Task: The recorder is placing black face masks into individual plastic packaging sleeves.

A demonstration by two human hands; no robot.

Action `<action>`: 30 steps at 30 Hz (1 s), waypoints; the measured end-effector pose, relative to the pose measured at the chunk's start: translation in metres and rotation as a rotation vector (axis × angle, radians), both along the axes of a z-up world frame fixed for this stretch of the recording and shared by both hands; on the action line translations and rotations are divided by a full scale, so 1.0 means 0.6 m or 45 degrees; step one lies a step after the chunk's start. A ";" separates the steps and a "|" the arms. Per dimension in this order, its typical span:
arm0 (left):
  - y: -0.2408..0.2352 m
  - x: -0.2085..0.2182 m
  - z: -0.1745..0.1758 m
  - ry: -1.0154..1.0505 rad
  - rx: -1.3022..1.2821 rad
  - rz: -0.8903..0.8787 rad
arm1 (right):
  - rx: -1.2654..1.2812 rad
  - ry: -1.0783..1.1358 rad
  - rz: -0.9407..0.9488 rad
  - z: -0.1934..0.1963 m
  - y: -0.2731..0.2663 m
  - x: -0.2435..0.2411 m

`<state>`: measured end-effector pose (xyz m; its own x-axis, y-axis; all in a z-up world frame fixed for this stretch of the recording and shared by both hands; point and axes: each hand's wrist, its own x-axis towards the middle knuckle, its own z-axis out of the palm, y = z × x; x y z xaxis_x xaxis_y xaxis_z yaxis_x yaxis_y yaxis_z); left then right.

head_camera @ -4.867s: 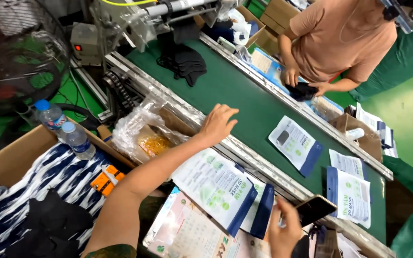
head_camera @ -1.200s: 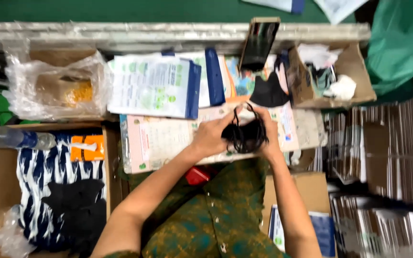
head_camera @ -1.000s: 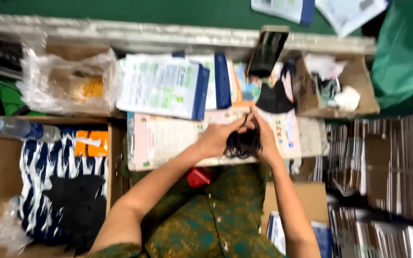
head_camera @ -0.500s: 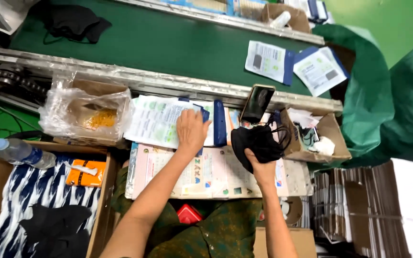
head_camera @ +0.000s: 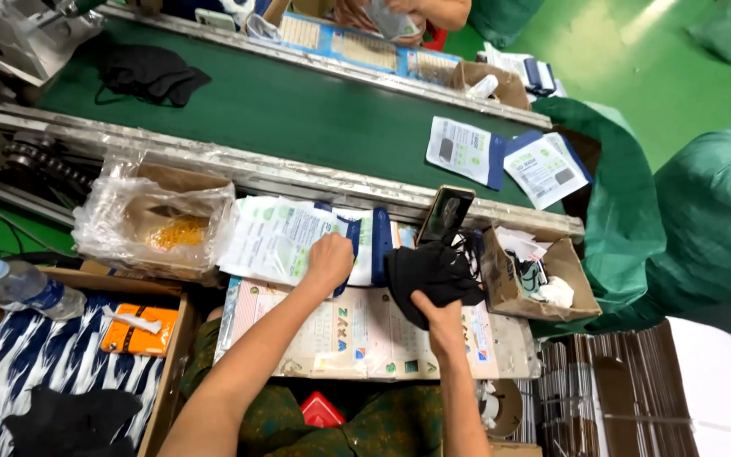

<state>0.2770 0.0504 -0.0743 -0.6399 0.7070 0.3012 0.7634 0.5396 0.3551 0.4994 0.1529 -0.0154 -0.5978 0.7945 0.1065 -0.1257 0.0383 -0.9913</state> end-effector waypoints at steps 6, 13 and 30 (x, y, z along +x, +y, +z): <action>-0.029 0.061 0.078 -0.036 0.372 -0.212 | -0.535 0.067 0.038 -0.021 -0.045 -0.071; -0.074 0.076 0.230 -0.237 0.968 -0.213 | 0.837 -0.413 -0.277 0.118 -0.063 -0.078; -0.082 0.083 0.360 -0.498 0.748 -0.930 | 1.277 -1.200 0.686 0.230 -0.006 0.009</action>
<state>0.3267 0.0015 0.1415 -0.2386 0.7718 0.5894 0.6102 -0.3530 0.7093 0.5051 0.1491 0.1228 -0.9492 0.2902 -0.1216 0.3139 0.9002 -0.3018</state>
